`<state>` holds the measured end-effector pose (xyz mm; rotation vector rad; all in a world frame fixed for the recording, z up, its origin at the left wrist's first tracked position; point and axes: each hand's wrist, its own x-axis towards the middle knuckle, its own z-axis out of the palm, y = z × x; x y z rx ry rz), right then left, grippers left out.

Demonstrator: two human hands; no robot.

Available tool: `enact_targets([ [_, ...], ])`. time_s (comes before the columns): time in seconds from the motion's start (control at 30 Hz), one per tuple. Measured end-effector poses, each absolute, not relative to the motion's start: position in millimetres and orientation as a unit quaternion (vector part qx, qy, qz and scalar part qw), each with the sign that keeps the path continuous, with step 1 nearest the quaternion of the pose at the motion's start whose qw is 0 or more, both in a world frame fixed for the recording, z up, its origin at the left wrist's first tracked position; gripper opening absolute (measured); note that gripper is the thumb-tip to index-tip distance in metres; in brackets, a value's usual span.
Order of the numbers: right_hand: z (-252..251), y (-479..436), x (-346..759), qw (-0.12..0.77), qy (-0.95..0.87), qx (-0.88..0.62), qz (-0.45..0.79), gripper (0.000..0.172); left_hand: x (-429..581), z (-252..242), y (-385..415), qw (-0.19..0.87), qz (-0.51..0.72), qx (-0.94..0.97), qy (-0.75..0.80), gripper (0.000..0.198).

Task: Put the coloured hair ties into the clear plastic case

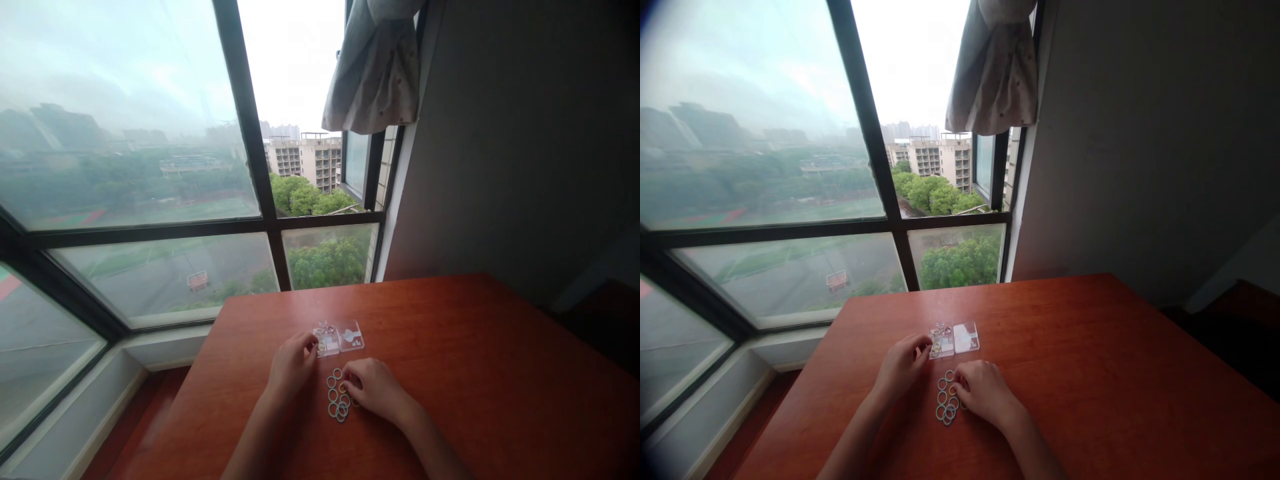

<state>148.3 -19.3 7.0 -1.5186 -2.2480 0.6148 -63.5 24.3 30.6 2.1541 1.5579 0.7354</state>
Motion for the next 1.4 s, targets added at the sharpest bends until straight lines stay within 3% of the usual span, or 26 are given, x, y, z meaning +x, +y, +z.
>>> enact_targets([
  [0.33, 6.2, -16.4, 146.7, 0.218, -0.790, -0.539, 0.193, 0.007, -60.0, 30.6, 23.6, 0.186, 0.293, 0.764, 0.543, 0.015],
  [0.57, 0.2, -11.2, 150.3, 0.290, -0.748, -0.581, 0.136, 0.016, -33.7, 32.9, 10.6, 0.283, 0.306, 0.785, 0.458, 0.018],
  [0.97, 0.4, -13.4, 149.2, 0.307, -0.762, -0.553, 0.138, 0.019, -20.7, 28.1, 6.3, 0.329, 0.321, 0.765, 0.451, 0.013],
  [1.4, 5.5, -15.7, 148.8, 0.281, -0.768, -0.558, 0.138, 0.009, -55.9, 29.5, 26.0, 0.253, 0.364, 0.723, 0.530, 0.019],
])
